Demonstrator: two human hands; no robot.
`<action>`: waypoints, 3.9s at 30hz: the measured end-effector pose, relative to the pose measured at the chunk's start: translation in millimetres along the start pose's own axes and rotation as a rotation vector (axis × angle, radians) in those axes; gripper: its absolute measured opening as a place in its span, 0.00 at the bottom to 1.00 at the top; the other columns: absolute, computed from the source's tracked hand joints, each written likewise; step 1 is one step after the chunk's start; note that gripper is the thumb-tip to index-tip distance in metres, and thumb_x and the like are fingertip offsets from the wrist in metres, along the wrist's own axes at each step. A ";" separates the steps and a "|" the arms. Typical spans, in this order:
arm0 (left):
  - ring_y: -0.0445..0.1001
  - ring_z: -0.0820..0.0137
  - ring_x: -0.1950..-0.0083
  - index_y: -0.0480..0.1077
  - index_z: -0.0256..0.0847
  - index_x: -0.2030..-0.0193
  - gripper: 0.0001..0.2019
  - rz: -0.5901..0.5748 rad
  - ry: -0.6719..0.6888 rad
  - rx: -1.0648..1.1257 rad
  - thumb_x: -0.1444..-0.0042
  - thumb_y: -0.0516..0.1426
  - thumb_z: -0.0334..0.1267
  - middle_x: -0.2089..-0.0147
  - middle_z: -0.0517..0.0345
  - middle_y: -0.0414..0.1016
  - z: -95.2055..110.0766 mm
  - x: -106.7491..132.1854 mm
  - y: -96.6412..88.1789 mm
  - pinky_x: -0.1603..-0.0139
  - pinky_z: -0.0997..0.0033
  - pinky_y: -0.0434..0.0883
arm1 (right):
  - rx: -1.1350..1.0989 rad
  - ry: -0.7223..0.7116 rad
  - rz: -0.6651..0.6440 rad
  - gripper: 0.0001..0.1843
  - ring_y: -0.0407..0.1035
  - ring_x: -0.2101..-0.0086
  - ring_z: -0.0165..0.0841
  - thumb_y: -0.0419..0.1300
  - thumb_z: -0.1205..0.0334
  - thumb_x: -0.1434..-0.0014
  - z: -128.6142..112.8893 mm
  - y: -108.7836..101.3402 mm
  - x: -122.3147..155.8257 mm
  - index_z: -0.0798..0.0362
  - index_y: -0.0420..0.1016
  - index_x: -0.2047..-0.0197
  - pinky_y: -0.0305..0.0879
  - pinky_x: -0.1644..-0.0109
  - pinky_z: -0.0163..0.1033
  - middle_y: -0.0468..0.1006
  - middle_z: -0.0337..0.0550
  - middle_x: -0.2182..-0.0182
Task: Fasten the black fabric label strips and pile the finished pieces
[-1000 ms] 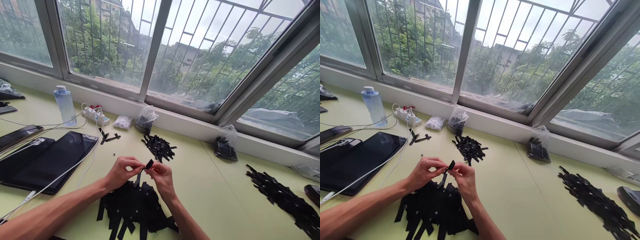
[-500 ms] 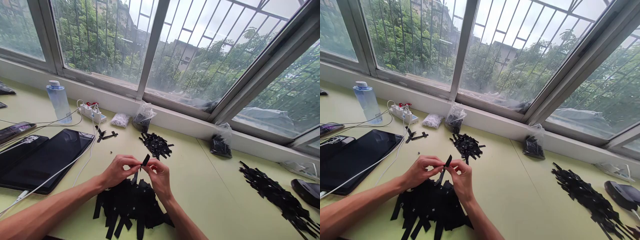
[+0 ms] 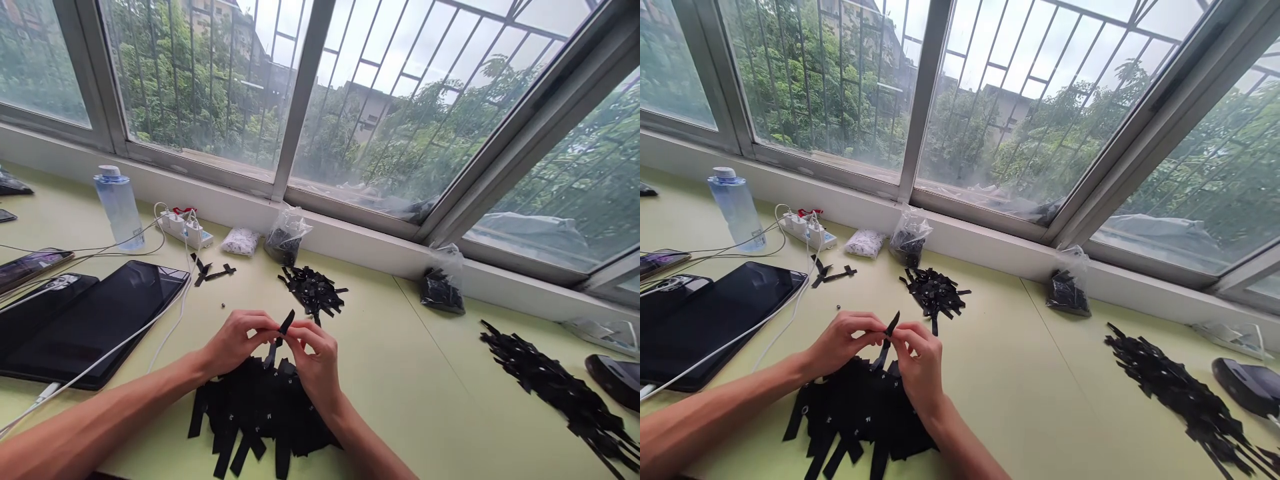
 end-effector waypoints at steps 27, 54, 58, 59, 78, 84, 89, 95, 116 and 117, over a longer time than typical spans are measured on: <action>0.69 0.73 0.72 0.70 0.38 0.69 0.09 0.001 -0.078 -0.213 0.36 0.56 0.32 0.73 0.61 0.74 -6.4 6.8 10.3 0.67 0.74 0.65 | 0.253 -0.053 -0.077 0.10 0.67 0.66 0.34 0.53 0.76 0.40 -2.1 16.7 6.4 0.50 0.69 0.63 0.64 0.63 0.37 0.74 0.42 0.64; 0.72 0.73 0.70 0.73 0.41 0.56 0.10 -0.048 -0.036 -0.323 0.31 0.52 0.41 0.69 0.60 0.77 -13.5 1.7 3.3 0.65 0.75 0.68 | 0.752 -0.102 0.117 0.24 0.69 0.49 0.47 0.56 0.68 0.38 40.1 -77.2 -36.3 0.55 0.65 0.38 0.68 0.45 0.56 0.75 0.55 0.50; 0.72 0.72 0.70 0.72 0.42 0.56 0.11 -0.032 -0.064 -0.352 0.30 0.51 0.43 0.69 0.60 0.76 -18.4 -0.3 -1.2 0.65 0.74 0.67 | 0.711 -0.104 0.032 0.15 0.71 0.54 0.44 0.55 0.68 0.35 48.3 -63.5 -30.7 0.53 0.71 0.46 0.69 0.49 0.51 0.78 0.51 0.56; 0.71 0.72 0.70 0.73 0.42 0.56 0.11 -0.026 -0.069 -0.358 0.30 0.51 0.43 0.69 0.60 0.76 -19.3 -0.8 -2.6 0.65 0.74 0.67 | 0.681 -0.125 -0.033 0.12 0.71 0.57 0.42 0.54 0.68 0.34 44.4 -54.6 -28.9 0.52 0.73 0.50 0.69 0.51 0.49 0.78 0.49 0.59; 0.68 0.71 0.72 0.76 0.43 0.61 0.12 -0.176 -0.146 -0.417 0.32 0.51 0.41 0.73 0.62 0.73 -29.6 0.9 11.7 0.68 0.74 0.61 | 0.564 -0.286 -0.567 0.11 0.68 0.61 0.33 0.58 0.77 0.37 34.6 35.1 6.8 0.50 0.75 0.65 0.65 0.57 0.36 0.76 0.40 0.63; 0.72 0.69 0.66 0.76 0.43 0.60 0.14 -0.198 -0.149 -0.382 0.31 0.51 0.42 0.66 0.59 0.78 -30.2 2.2 14.8 0.62 0.73 0.64 | 0.632 -0.242 -0.431 0.11 0.67 0.65 0.34 0.55 0.78 0.37 31.7 24.9 -0.6 0.51 0.70 0.65 0.61 0.61 0.37 0.75 0.40 0.67; 0.73 0.69 0.63 0.76 0.44 0.58 0.15 -0.195 -0.162 -0.319 0.30 0.50 0.46 0.63 0.59 0.79 -33.6 1.6 15.0 0.60 0.72 0.66 | 0.537 -0.213 -0.224 0.10 0.68 0.66 0.33 0.54 0.75 0.34 22.1 1.3 -10.0 0.51 0.70 0.62 0.61 0.61 0.37 0.76 0.40 0.67; 0.72 0.71 0.64 0.76 0.43 0.59 0.07 -0.134 -0.057 -0.274 0.36 0.58 0.42 0.62 0.58 0.76 -26.9 -0.3 13.2 0.62 0.73 0.69 | 0.463 -0.223 -0.120 0.09 0.69 0.66 0.34 0.53 0.72 0.32 12.9 -5.4 -9.3 0.50 0.70 0.62 0.63 0.60 0.38 0.76 0.41 0.68; 0.75 0.69 0.63 0.74 0.36 0.64 0.11 0.023 -0.185 0.119 0.37 0.59 0.43 0.64 0.55 0.78 -16.7 -0.4 2.2 0.59 0.71 0.74 | 0.435 -0.416 -0.076 0.10 0.74 0.63 0.34 0.55 0.67 0.30 -14.7 12.2 5.3 0.48 0.78 0.54 0.70 0.57 0.40 0.81 0.44 0.62; 0.75 0.69 0.63 0.75 0.37 0.63 0.12 0.011 -0.195 0.127 0.36 0.58 0.44 0.64 0.55 0.78 -15.7 -0.6 2.8 0.60 0.71 0.74 | 0.424 -0.414 -0.071 0.10 0.74 0.64 0.34 0.56 0.67 0.30 -14.2 10.6 4.9 0.48 0.78 0.55 0.70 0.57 0.40 0.81 0.44 0.62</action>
Point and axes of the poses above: each hand's wrist, its own x-axis away from the middle knuckle, its own y-axis out of the palm, z = x × y, the point moved 10 cm from there along -x, towards the middle knuckle
